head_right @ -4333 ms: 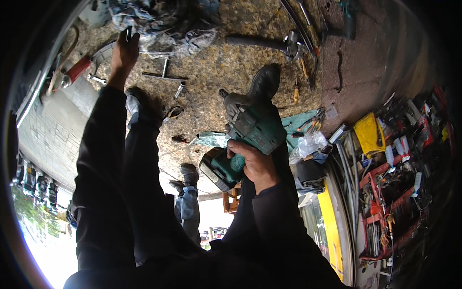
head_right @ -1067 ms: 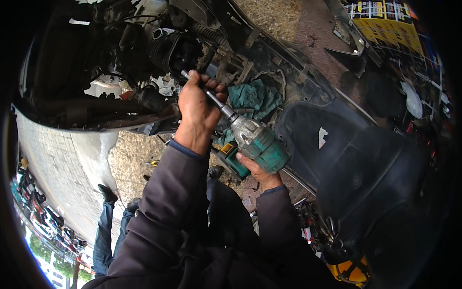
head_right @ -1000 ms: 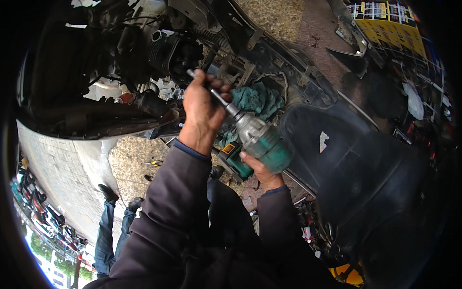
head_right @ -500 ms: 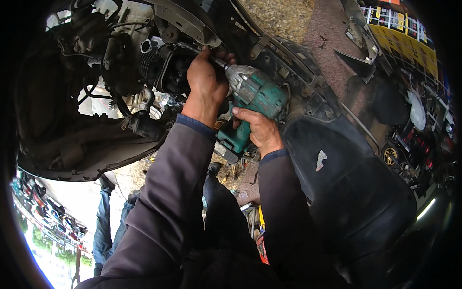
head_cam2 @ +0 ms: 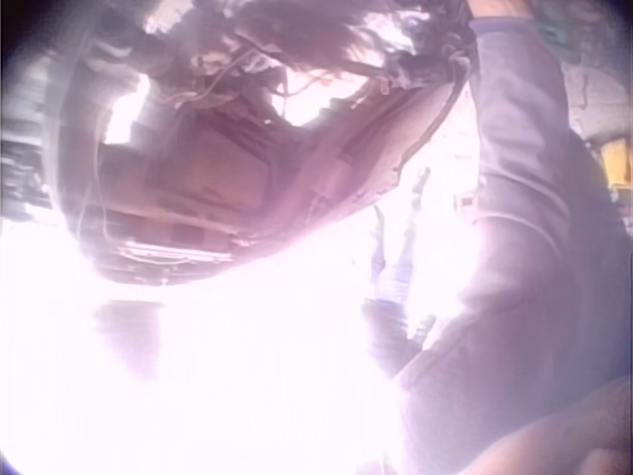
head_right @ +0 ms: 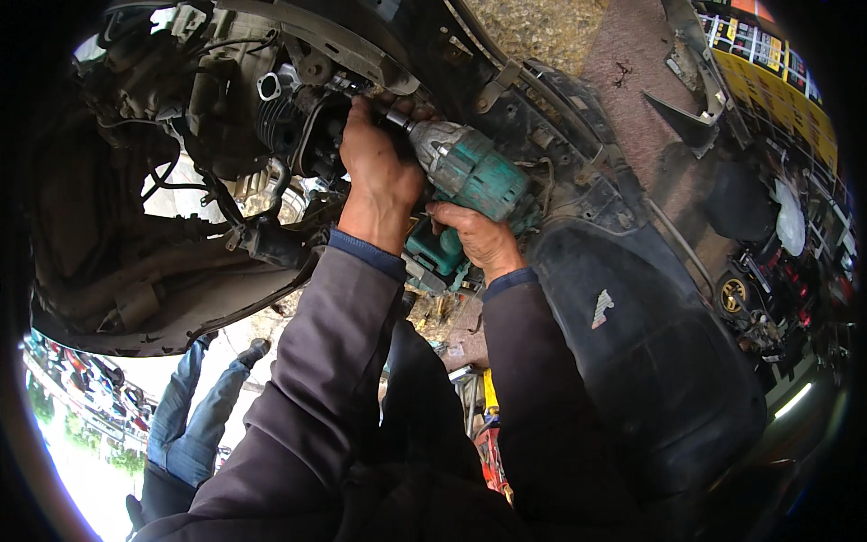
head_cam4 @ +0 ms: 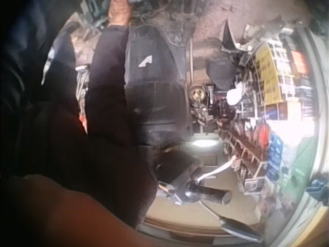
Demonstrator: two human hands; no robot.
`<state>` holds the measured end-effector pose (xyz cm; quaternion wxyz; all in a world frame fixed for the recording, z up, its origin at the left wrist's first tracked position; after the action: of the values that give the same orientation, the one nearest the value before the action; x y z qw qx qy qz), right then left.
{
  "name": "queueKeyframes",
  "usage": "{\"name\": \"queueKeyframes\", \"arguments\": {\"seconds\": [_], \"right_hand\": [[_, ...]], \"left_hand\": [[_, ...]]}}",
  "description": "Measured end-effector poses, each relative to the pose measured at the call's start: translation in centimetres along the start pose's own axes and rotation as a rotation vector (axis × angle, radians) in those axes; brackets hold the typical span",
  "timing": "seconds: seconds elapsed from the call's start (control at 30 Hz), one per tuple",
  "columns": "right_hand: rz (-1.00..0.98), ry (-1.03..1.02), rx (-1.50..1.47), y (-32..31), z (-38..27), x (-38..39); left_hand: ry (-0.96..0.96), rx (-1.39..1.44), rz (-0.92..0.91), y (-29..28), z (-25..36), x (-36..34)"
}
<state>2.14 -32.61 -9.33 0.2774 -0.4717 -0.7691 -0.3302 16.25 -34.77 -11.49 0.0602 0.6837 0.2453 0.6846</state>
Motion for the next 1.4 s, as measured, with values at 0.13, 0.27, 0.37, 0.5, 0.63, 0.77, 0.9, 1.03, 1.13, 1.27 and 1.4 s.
{"name": "queueKeyframes", "arguments": {"seconds": [0.13,0.27,0.37,0.5,0.63,0.77,0.9,1.03,1.13,1.27,1.4], "right_hand": [[-0.045,-0.021,0.05,-0.2,0.9,-0.5],[-0.058,-0.089,0.1,-0.4,0.6,-1.5],[-0.019,-0.059,0.085,-0.4,0.8,-1.8],[-0.033,-0.238,0.152,0.0,-1.7,-1.7],[-0.079,-0.23,0.22,0.1,-2.5,-1.4],[-0.09,-0.426,0.369,0.3,-3.9,-0.8],[-0.056,-0.402,0.308,-1.0,-2.4,-0.3],[0.107,-0.027,-0.069,-3.5,2.7,1.1],[0.162,0.021,-0.188,-4.0,3.8,1.6],[0.137,0.058,-0.18,-3.9,4.3,0.5],[0.046,0.133,-0.143,-3.5,4.6,-1.1]], "left_hand": [[0.03,-0.045,0.038,-0.3,0.4,0.1],[0.053,-0.059,0.068,-0.2,0.7,0.1],[0.06,-0.067,0.066,0.0,1.1,-0.3],[0.095,-0.107,0.082,0.3,1.6,-0.5],[0.073,-0.096,0.056,1.1,1.5,-0.1],[0.041,-0.166,0.122,1.0,1.5,0.3],[0.013,-0.177,0.112,0.5,0.7,0.0],[-0.061,-0.245,0.177,-1.2,-2.1,-1.3],[-0.097,-0.264,0.205,-2.6,-3.2,-2.5],[-0.044,-0.278,0.177,-3.3,-2.5,-3.9],[0.011,-0.192,0.167,-3.2,-1.8,-4.7]]}}
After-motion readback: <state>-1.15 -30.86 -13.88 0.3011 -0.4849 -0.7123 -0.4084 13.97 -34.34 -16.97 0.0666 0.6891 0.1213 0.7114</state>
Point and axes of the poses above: each hand's wrist, its own x-axis away from the middle knuckle, its own y-axis out of the palm, z = x × y, the point moved 10 cm from there along -x, towards the middle knuckle, and after that the axes turned 12 degrees about -y, right-handed, at the moved point
